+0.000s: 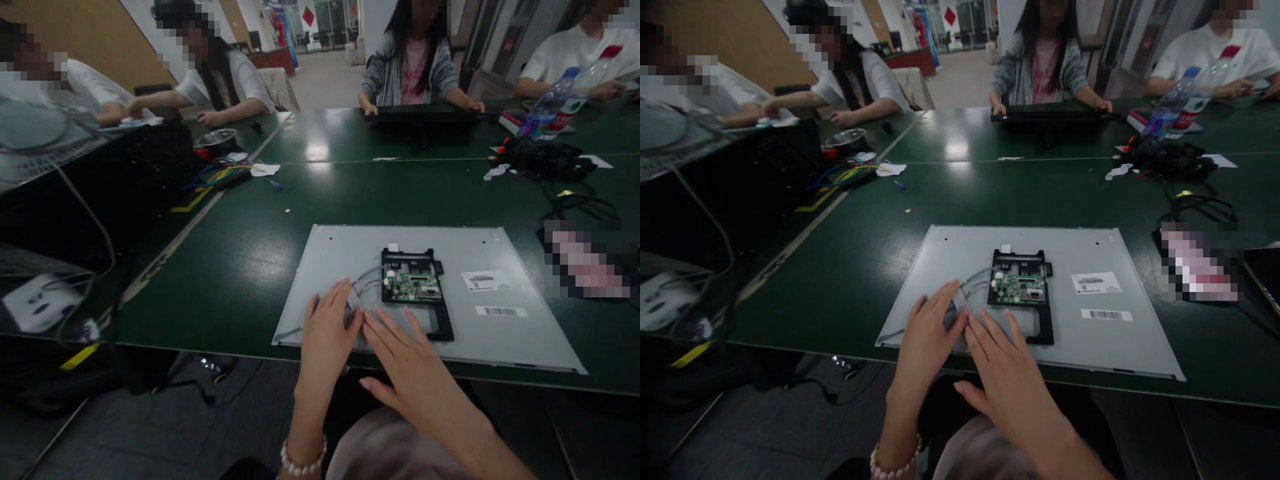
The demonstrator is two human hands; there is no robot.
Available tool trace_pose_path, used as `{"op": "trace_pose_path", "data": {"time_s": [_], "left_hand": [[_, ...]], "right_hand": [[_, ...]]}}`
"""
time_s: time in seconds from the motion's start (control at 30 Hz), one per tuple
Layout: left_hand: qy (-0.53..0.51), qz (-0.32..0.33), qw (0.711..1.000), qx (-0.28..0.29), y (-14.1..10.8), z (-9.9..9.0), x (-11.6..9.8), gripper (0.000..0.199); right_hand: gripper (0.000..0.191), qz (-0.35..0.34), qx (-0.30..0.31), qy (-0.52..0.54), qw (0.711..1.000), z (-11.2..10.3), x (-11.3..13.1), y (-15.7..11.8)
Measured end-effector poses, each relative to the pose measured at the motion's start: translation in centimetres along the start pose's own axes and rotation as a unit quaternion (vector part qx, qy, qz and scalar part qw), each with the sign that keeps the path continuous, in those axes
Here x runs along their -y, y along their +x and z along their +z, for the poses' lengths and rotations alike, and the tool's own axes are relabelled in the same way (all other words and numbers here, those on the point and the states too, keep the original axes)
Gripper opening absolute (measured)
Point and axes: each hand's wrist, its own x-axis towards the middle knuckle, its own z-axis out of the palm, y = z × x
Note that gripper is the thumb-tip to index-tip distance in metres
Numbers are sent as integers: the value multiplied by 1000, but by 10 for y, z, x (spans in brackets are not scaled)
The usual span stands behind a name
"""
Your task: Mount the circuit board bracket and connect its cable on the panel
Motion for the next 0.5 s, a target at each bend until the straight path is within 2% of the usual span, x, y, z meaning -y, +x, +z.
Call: {"op": "trace_pose_path", "data": {"time_s": [0.13, 0.2, 0.33, 0.5], "left_hand": [[1, 10, 1000, -17, 2, -3, -2, 40], [-8, 10, 1000, -25, 4, -5, -2, 39], [-46, 2, 998, -45, 10, -8, -3, 45], [-128, -10, 989, -72, 14, -17, -4, 50]], "right_hand": [[54, -13, 0, 20, 1000, -16, -7, -10], [53, 8, -23, 37, 999, -28, -18, -21], [48, 146, -143, 85, 975, -56, -54, -49], [41, 289, -273, 133, 908, -84, -107, -78]]}}
